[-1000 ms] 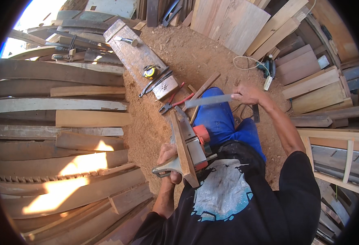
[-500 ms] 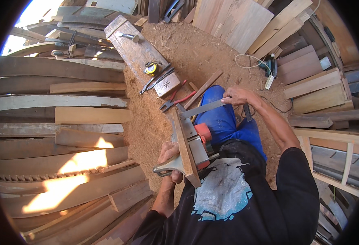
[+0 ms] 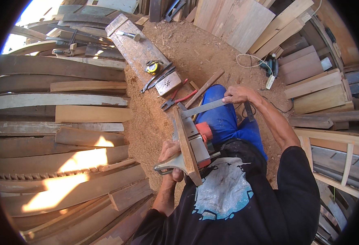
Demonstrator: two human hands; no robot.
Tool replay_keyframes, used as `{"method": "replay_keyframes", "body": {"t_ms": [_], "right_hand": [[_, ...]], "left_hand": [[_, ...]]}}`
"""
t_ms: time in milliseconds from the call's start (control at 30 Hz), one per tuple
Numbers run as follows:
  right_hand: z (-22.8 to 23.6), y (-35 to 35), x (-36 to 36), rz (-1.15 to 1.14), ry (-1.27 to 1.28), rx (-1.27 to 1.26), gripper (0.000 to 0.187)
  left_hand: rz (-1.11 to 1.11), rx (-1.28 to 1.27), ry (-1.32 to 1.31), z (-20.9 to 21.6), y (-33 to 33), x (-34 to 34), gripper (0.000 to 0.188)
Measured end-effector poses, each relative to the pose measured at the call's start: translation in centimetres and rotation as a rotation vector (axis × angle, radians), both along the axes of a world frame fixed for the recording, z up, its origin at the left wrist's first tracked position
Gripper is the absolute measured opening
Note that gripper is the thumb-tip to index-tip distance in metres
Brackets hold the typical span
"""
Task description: The person cleans and maintains a red hand-planer by hand and with pliers, using a metal ruler and a hammer to align parts.
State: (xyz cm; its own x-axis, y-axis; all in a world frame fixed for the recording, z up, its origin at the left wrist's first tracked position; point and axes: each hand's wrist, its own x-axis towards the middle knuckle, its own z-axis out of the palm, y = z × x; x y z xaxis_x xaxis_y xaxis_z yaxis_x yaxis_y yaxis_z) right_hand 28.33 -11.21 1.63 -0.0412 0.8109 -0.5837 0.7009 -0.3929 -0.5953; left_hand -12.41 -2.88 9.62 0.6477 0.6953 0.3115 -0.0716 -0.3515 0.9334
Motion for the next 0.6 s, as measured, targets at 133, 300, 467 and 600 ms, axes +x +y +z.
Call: {"method": "replay_keyframes", "body": {"t_ms": [133,300,467,600], "right_hand": [[0.0,-0.3,0.2,0.004,0.009,0.000,0.048],[4.4,-2.1,0.6,-0.101,0.103,0.034,0.048],[13.7,-5.6,-0.8,-0.158,0.107,-0.009,0.048],[14.6,-7.6,-1.4,-0.121,0.107,0.098,0.047]], "left_hand": [[-0.003,-0.013,-0.005,0.5,0.0,0.2,0.072],[0.015,-0.095,0.013,0.4,-0.2,0.2,0.071],[0.014,-0.056,-0.084,-1.5,-0.1,-0.1,0.073],[-0.013,-0.041,-0.014,-1.3,0.0,-0.1,0.074]]}}
